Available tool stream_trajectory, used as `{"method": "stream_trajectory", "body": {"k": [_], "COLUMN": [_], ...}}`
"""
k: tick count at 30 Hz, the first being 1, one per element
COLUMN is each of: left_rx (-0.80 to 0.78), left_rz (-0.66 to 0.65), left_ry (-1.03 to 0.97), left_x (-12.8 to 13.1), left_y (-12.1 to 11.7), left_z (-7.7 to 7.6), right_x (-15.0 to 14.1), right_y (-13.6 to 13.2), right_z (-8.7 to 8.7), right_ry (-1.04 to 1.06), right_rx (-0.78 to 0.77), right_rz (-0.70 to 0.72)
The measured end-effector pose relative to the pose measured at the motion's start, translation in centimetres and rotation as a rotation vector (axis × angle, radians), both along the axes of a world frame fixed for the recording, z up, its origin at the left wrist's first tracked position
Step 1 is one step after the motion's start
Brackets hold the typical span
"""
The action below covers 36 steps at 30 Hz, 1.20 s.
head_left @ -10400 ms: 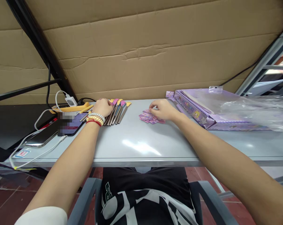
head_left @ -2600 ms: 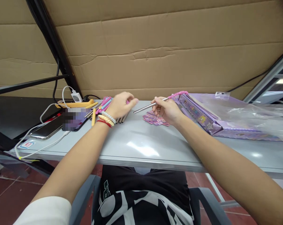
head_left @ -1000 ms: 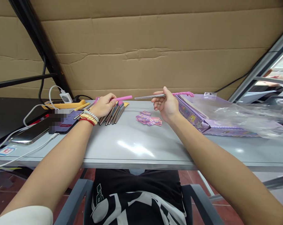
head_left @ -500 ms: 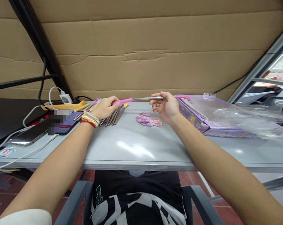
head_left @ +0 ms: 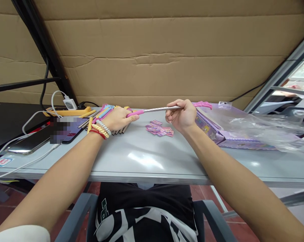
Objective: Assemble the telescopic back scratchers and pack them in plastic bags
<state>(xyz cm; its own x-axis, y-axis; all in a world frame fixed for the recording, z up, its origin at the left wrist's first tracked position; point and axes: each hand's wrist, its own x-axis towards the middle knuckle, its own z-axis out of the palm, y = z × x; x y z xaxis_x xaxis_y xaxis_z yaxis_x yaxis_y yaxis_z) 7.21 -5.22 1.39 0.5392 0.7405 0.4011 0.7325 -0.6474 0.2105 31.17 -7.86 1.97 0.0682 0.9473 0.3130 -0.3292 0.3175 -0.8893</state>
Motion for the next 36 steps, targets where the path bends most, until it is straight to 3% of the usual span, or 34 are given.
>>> {"method": "stream_trajectory", "body": {"k": [7, 11, 15, 18, 20, 22, 24, 26, 29, 31, 36], "left_rx": [-0.087, -0.166, -0.087, 0.019, 0.055, 0.071, 0.085, 0.086, 0.087, 0.108, 0.175], "left_rz": [0.0, -0.032, -0.007, 0.044, 0.109, 0.195, 0.285, 0.333, 0.273, 0.201, 0.109], "left_ry": [0.023, 0.005, 0.049, 0.055, 0.039, 0.025, 0.037, 0.07, 0.112, 0.125, 0.122], "left_x": [0.2, 0.5, 0.3, -0.8, -1.9, -3.0, -3.7, -3.8, -3.0, -2.3, -1.6], "left_y": [-0.4, -0.8, -0.9, -0.3, 0.3, 0.8, 1.1, 1.2, 1.0, 0.8, 0.4], "left_z": [0.2, 0.2, 0.4, 0.7, 0.8, 0.9, 1.0, 1.0, 0.8, 0.7, 0.5], "right_x": [-0.2, -0.6, -1.0, -0.9, -0.7, -0.5, -0.4, -0.5, -0.4, -0.4, -0.7], "right_y": [0.0, 0.0, 0.1, 0.0, -0.4, -1.2, -1.9, -2.4, -2.2, -1.8, -1.3], "right_z": [-0.5, -1.2, -1.4, -1.0, -0.6, -0.3, -0.1, -0.1, -0.3, -0.5, -0.8], "right_ry": [-0.12, -0.111, -0.091, -0.189, -0.386, -0.695, -0.967, -1.112, -1.293, -1.493, -1.861], "right_rx": [0.1, 0.173, 0.155, 0.056, -0.018, 0.027, 0.244, 0.535, 0.78, 0.735, 0.366], "right_rz": [-0.001, 0.067, 0.157, 0.231, 0.266, 0.26, 0.161, -0.027, -0.294, -0.333, -0.235]}}
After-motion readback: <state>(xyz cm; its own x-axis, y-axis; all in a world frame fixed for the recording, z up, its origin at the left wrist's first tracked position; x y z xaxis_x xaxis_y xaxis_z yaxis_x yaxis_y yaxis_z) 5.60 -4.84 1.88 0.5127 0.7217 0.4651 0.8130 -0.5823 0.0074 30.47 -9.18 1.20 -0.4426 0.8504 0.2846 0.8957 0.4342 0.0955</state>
